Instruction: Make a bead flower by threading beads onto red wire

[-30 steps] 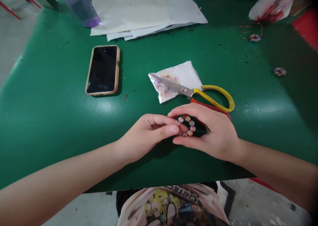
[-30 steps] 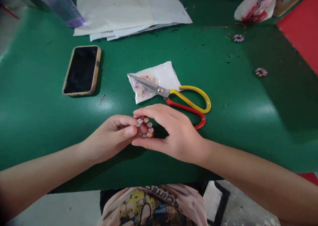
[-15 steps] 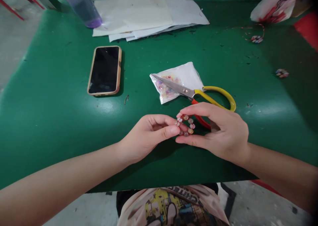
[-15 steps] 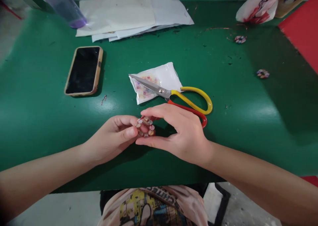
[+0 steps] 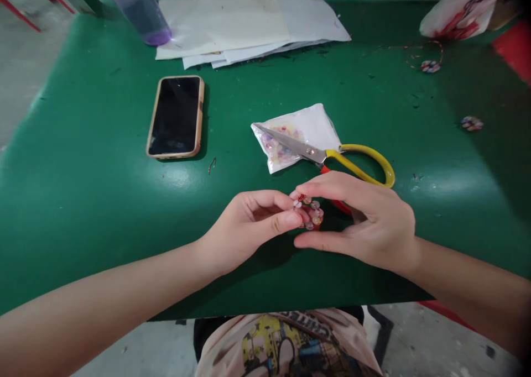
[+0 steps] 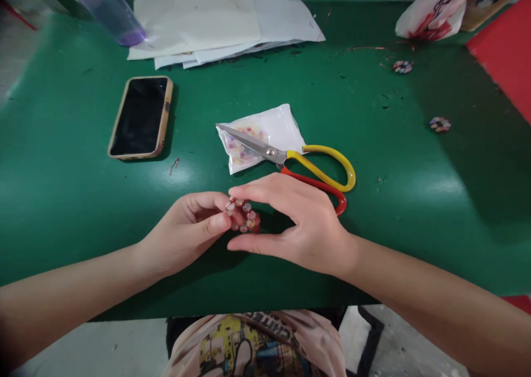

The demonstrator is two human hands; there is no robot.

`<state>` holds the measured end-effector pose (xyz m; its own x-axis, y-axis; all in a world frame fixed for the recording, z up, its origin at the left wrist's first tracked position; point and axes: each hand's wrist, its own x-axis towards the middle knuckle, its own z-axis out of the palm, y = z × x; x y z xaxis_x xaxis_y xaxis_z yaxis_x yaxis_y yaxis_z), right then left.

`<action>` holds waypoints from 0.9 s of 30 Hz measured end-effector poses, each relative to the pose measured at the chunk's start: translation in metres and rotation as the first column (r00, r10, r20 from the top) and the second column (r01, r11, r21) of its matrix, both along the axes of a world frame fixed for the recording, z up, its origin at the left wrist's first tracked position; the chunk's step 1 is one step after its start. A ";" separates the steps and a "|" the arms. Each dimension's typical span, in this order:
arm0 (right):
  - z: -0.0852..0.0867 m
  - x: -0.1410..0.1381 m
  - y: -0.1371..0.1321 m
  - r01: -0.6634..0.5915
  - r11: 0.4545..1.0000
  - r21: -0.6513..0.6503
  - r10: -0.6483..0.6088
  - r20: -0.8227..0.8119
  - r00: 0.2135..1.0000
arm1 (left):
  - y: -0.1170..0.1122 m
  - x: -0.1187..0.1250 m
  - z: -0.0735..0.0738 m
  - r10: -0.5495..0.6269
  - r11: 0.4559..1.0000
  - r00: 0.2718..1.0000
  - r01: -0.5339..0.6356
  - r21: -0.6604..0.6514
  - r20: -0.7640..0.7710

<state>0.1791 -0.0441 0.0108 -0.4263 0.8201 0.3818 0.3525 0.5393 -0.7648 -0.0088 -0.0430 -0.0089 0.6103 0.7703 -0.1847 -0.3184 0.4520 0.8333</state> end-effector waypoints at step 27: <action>0.003 0.008 0.012 -0.409 0.535 -0.740 0.043 -0.459 0.887 | 0.004 -0.013 0.012 0.387 0.449 0.819 0.234 0.863 -0.423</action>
<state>0.1871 -0.0324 0.0141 -0.6319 0.7422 -0.2230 -0.0709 -0.3419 -0.9370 -0.0215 -0.0387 0.0033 0.5835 0.7304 0.3550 0.2813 -0.5918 0.7554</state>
